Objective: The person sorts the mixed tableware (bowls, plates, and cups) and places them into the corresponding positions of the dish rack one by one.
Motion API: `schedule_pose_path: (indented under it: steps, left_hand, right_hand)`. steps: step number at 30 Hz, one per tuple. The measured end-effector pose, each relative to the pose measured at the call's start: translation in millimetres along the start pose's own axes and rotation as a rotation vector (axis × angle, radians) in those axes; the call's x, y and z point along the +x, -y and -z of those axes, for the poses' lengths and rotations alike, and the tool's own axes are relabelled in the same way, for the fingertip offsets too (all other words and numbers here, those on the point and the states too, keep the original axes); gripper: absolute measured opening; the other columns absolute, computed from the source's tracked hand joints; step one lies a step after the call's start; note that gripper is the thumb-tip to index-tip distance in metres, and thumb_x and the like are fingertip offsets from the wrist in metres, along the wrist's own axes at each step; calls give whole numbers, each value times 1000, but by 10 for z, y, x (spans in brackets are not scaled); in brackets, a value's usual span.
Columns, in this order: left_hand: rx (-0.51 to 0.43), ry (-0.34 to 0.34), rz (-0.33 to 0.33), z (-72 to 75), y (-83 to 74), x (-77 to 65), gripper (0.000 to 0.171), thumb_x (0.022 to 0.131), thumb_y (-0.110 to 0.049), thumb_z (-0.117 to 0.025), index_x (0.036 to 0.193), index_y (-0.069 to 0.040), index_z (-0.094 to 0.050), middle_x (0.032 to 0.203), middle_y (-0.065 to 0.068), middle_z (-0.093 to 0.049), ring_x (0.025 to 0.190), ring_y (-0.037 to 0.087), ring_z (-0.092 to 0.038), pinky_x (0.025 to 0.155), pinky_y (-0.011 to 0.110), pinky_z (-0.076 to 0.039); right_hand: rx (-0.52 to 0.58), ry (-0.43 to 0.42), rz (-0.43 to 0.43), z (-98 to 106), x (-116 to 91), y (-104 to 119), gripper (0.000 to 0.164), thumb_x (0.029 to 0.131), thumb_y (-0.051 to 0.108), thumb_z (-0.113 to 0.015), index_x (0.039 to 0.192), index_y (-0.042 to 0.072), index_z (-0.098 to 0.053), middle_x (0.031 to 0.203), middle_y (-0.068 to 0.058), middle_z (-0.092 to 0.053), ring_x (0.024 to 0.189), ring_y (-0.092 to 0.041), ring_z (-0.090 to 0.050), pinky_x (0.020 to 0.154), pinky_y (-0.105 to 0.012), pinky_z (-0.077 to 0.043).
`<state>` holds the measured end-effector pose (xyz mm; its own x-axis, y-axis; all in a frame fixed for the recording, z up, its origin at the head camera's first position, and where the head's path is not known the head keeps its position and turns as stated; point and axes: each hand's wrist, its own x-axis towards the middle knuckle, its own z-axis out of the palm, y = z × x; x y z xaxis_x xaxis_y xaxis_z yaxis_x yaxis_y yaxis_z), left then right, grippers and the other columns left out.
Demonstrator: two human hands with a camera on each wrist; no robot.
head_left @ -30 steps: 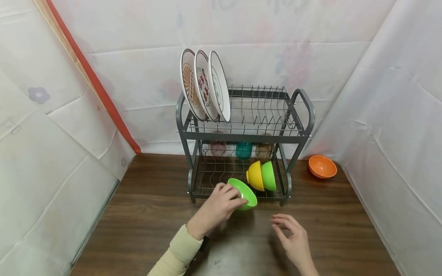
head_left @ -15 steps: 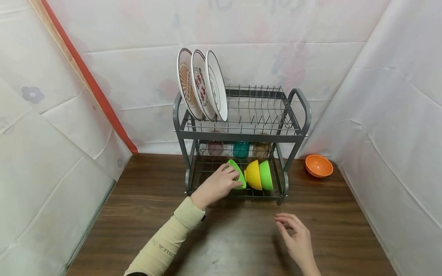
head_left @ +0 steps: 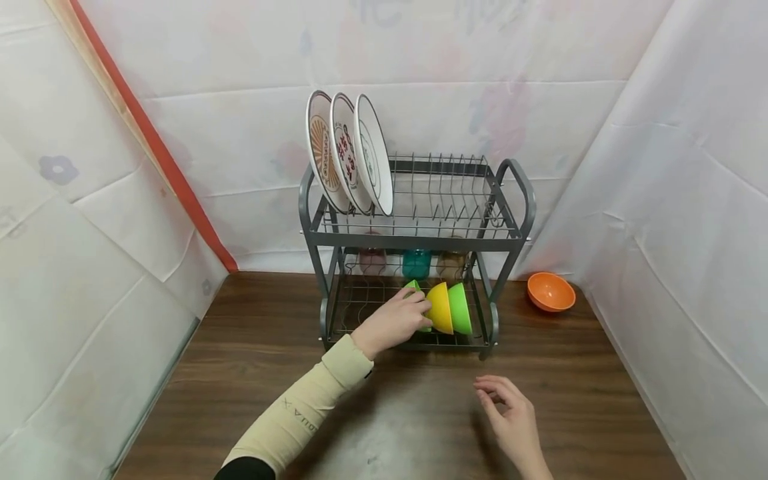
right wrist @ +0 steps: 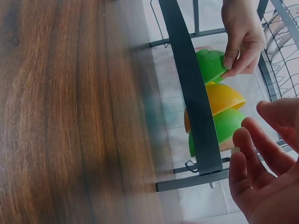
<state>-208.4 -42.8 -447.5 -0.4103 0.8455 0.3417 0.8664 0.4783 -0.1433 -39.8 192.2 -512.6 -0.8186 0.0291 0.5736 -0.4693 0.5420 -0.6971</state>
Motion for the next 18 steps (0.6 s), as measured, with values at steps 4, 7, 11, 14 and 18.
schedule_pose_path:
  steps: [4,7,11,14,18]
  left_hand:
    - [59,44,-12,28,-35,36,12,94,-24,-67,96,-20,-79,96,-3,-61,99,18,-53,107,41,-38]
    - [96,56,-22,39,-59,60,13,96,-19,-67,92,-21,-79,93,-4,-60,96,19,-51,104,38,-39]
    - [117,56,-14,56,-86,86,16,97,-16,-66,88,-21,-78,90,-4,-61,93,19,-51,102,37,-39]
    - [121,53,-20,60,-94,95,19,96,-16,-66,85,-23,-80,90,-5,-62,93,19,-52,100,38,-40]
    - [128,40,-24,35,-86,97,20,96,-17,-67,82,-23,-80,90,-5,-63,94,20,-52,99,38,-40]
  right_hand:
    - [2,2,-16,7,-25,-28,27,82,-15,-72,94,9,-74,102,-6,-70,81,-12,-67,68,-15,-49]
    - [-12,-1,-34,4,-32,-32,30,81,-15,-72,94,12,-74,101,-6,-70,80,-12,-67,67,-14,-49]
    - [-36,0,-59,-15,-18,-33,32,79,-18,-72,92,11,-73,99,-7,-70,79,-14,-67,67,-13,-48]
    - [-36,1,-59,-34,-4,-53,32,78,-20,-72,91,10,-73,98,-8,-70,78,-16,-67,66,-14,-48]
    - [-18,19,-50,-57,24,-84,32,81,-16,-72,93,13,-74,99,-9,-70,81,-15,-67,67,-14,-49]
